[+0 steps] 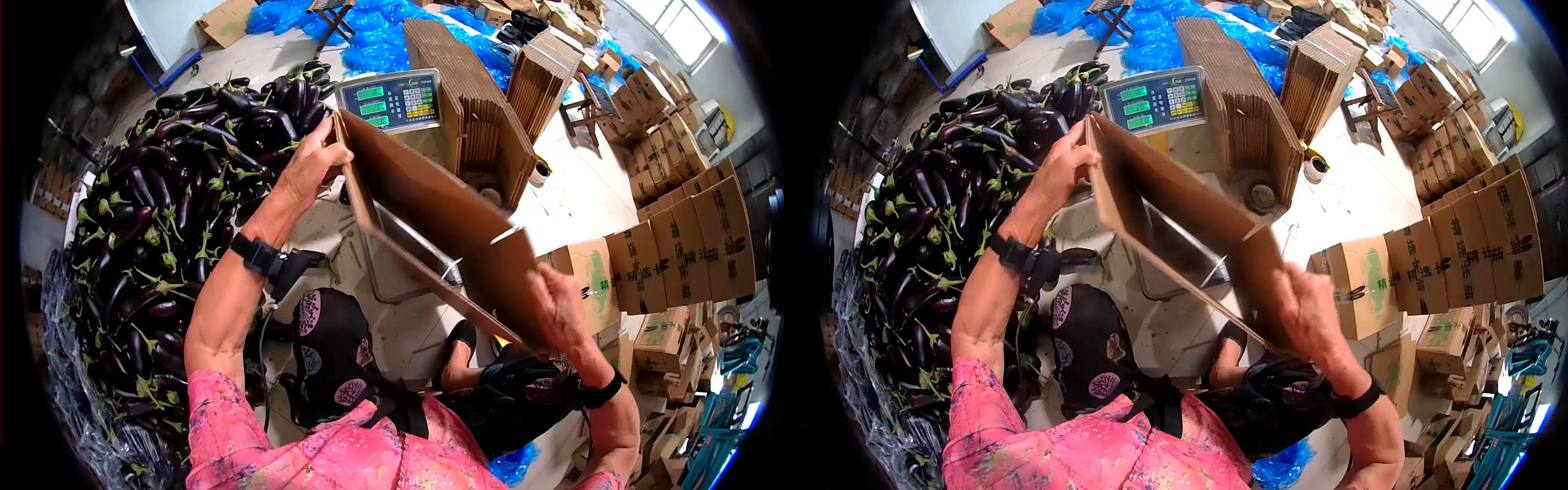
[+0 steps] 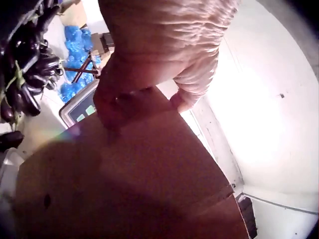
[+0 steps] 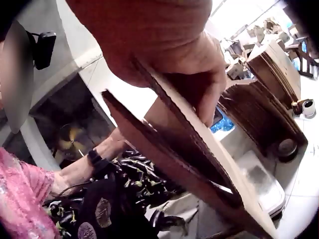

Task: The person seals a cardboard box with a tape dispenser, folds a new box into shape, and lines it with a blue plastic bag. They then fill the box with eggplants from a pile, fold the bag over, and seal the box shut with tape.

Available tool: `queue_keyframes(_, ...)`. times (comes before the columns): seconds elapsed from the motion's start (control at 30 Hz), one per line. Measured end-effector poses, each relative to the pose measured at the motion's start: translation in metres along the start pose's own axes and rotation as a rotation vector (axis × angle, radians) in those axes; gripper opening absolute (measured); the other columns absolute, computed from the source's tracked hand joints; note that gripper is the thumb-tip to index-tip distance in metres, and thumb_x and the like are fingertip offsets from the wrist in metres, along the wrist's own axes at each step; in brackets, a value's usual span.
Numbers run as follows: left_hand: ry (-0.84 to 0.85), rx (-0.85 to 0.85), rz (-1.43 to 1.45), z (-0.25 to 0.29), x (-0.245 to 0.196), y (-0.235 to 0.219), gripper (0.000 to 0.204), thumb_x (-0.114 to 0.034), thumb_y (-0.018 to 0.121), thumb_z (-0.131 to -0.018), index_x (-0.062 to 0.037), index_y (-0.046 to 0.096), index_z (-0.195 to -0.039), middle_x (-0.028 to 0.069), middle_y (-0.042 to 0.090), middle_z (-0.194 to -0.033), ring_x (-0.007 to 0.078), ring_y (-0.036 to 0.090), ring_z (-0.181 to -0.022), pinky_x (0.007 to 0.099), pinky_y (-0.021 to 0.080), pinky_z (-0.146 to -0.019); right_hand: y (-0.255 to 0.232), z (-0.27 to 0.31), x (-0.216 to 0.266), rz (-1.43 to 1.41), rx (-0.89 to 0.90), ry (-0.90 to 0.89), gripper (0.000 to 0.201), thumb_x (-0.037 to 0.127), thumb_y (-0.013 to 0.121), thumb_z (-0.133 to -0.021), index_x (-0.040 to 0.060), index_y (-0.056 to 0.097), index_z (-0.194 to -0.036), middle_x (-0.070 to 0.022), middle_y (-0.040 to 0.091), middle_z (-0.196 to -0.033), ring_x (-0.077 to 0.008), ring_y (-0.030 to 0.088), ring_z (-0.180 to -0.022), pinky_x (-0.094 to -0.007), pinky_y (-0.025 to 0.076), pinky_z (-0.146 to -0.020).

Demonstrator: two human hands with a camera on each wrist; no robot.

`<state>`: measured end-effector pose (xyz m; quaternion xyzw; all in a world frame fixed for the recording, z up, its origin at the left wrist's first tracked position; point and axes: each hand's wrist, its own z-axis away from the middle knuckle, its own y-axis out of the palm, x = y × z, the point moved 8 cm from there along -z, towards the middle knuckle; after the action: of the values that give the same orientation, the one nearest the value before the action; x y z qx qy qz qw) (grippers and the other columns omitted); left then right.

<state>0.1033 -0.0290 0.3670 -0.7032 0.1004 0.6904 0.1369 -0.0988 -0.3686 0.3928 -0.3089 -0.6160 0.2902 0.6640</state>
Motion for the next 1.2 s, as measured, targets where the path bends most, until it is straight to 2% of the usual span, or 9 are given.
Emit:
queue_keyframes(0.1, 0.233, -0.119, -0.327, 0.019, -0.039, 0.007, 0.042, -0.014, 0.058, -0.081, -0.0025, 0.063, -0.121, 0.0127, 0.068, -0.088, 0.0261, 0.065, -0.077, 0.0344, 0.052, -0.074, -0.03, -0.024, -0.019, -0.033, -0.164, 0.145, 0.035, 0.024, 0.048, -0.102, -0.0058, 0.063, -0.093, -0.0169, 0.051, -0.059, -0.0127, 0.048, -0.054, -0.0343, 0.04, -0.049)
queue_keyframes(0.23, 0.488, -0.267, -0.944, 0.043, -0.06, 0.026, 0.029, -0.013, 0.059, -0.081, 0.0008, 0.066, -0.105, 0.0252, 0.066, -0.086, 0.0413, 0.066, -0.078, 0.0492, 0.053, -0.073, -0.004, -0.057, -0.019, 0.027, -0.216, -0.042, 0.037, 0.028, 0.05, -0.099, -0.0056, 0.063, -0.092, -0.0261, 0.064, -0.074, -0.0384, 0.065, -0.068, -0.0465, 0.049, -0.065)
queue_keyframes(0.27, 0.472, -0.25, -0.952, 0.044, -0.052, 0.022, 0.028, -0.013, 0.06, -0.08, 0.0009, 0.065, -0.104, 0.0241, 0.065, -0.087, 0.0409, 0.065, -0.079, 0.049, 0.053, -0.074, 0.005, -0.061, -0.014, 0.152, -0.201, 0.0, 0.039, 0.031, 0.049, -0.098, -0.0054, 0.064, -0.094, -0.0289, 0.066, -0.082, -0.0495, 0.063, -0.081, -0.0529, 0.049, -0.077)
queue_keyframes(0.43, 0.445, 0.14, -1.149, 0.055, -0.023, 0.061, 0.038, -0.027, 0.071, -0.082, -0.0016, 0.066, -0.111, 0.0215, 0.064, -0.106, 0.0399, 0.063, -0.094, 0.0449, 0.052, -0.084, 0.023, -0.048, 0.034, 0.034, -0.389, -0.181, 0.05, 0.024, 0.061, -0.094, -0.008, 0.047, -0.13, -0.0312, 0.053, -0.12, -0.0442, 0.051, -0.116, -0.0479, 0.041, -0.101)
queue_keyframes(0.53, 0.13, 0.564, -0.89, 0.049, 0.052, 0.069, 0.059, -0.05, 0.067, -0.089, -0.0024, 0.064, -0.124, 0.0226, 0.068, -0.107, 0.038, 0.066, -0.099, 0.0453, 0.052, -0.088, 0.024, -0.033, 0.054, -0.195, -0.376, -0.246, 0.054, 0.025, 0.062, -0.094, -0.0034, 0.046, -0.137, -0.0237, 0.051, -0.131, -0.0374, 0.048, -0.125, -0.044, 0.036, -0.108)
queue_keyframes(0.67, 0.012, 0.335, -0.567, 0.038, 0.055, 0.047, 0.033, -0.019, 0.062, -0.089, 0.0001, 0.065, -0.115, 0.015, 0.072, -0.098, 0.0238, 0.07, -0.086, 0.0336, 0.055, -0.081, 0.029, -0.034, 0.063, -0.277, -0.109, -0.466, 0.045, 0.03, 0.057, -0.096, 0.0026, 0.055, -0.131, -0.0161, 0.057, -0.136, -0.0329, 0.047, -0.131, -0.0439, 0.033, -0.11)
queue_keyframes(0.9, -0.081, 0.321, -0.413, 0.046, 0.057, 0.051, 0.031, -0.011, 0.058, -0.087, -0.0004, 0.065, -0.115, 0.0121, 0.072, -0.087, 0.0202, 0.07, -0.078, 0.0336, 0.056, -0.078, 0.061, -0.04, 0.104, 0.19, 0.109, -0.791, 0.052, 0.049, 0.051, -0.096, 0.0058, 0.064, -0.122, -0.0125, 0.063, -0.131, -0.0297, 0.05, -0.133, -0.049, 0.02, -0.115)
queue_keyframes(1.07, -0.018, 0.322, -0.313, 0.045, 0.049, 0.044, 0.031, -0.006, 0.054, -0.096, 0.0011, 0.06, -0.125, 0.0092, 0.068, -0.109, 0.0144, 0.065, -0.095, 0.031, 0.055, -0.086, 0.168, -0.061, 0.105, 0.178, 0.256, -1.114, 0.061, 0.043, 0.062, -0.092, 0.011, 0.048, -0.142, -0.0116, 0.029, -0.16, -0.0369, 0.038, -0.136, -0.0472, 0.038, -0.107)
queue_keyframes(1.2, -0.077, 0.189, 0.111, 0.077, 0.03, 0.016, 0.043, -0.024, 0.052, -0.101, 0.0024, 0.052, -0.134, 0.0155, 0.063, -0.126, 0.0226, 0.06, -0.117, 0.0361, 0.047, -0.101, 0.192, -0.065, 0.098, 0.327, 0.319, -1.12, 0.061, 0.04, 0.065, -0.091, 0.018, 0.046, -0.145, -0.0069, 0.03, -0.16, -0.0352, 0.037, -0.138, -0.0472, 0.038, -0.107)
